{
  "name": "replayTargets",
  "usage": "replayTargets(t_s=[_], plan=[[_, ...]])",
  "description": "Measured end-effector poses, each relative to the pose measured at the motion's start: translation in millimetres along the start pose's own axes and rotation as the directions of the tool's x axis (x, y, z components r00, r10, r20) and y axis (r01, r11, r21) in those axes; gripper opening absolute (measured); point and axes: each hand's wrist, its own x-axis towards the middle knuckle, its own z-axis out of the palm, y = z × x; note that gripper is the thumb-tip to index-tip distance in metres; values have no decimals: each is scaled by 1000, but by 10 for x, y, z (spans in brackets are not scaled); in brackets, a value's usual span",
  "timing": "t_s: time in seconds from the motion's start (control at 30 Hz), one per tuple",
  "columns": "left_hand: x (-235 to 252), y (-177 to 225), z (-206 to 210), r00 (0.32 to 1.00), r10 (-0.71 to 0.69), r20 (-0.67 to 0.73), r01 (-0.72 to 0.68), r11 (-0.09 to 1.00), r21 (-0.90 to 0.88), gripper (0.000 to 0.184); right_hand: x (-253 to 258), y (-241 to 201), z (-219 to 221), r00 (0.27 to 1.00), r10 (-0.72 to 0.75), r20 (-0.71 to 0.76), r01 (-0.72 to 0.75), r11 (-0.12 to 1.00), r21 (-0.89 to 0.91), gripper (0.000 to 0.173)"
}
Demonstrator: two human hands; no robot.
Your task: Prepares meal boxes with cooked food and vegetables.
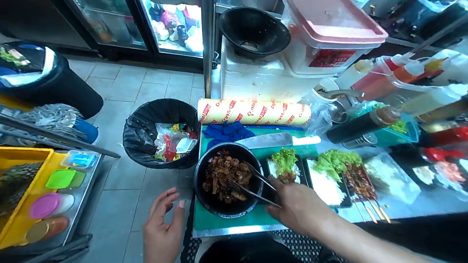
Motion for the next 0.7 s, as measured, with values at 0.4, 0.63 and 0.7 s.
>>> replayTargets(t_s=[0.4, 0.63, 0.7], plan=[[3, -108, -107, 997, -39, 59, 42, 998, -46, 24, 229, -257, 167, 997, -46, -58, 47, 998, 28, 50], [-50, -204, -208, 995, -35, 92, 38, 999, -35, 23, -254, -61, -150, 999, 36, 16, -34, 993, -115, 72], [-69, -209, -215, 993, -46, 110, 51, 998, -36, 24, -292, -65, -188, 998, 58, 26, -54, 990, -134, 76]])
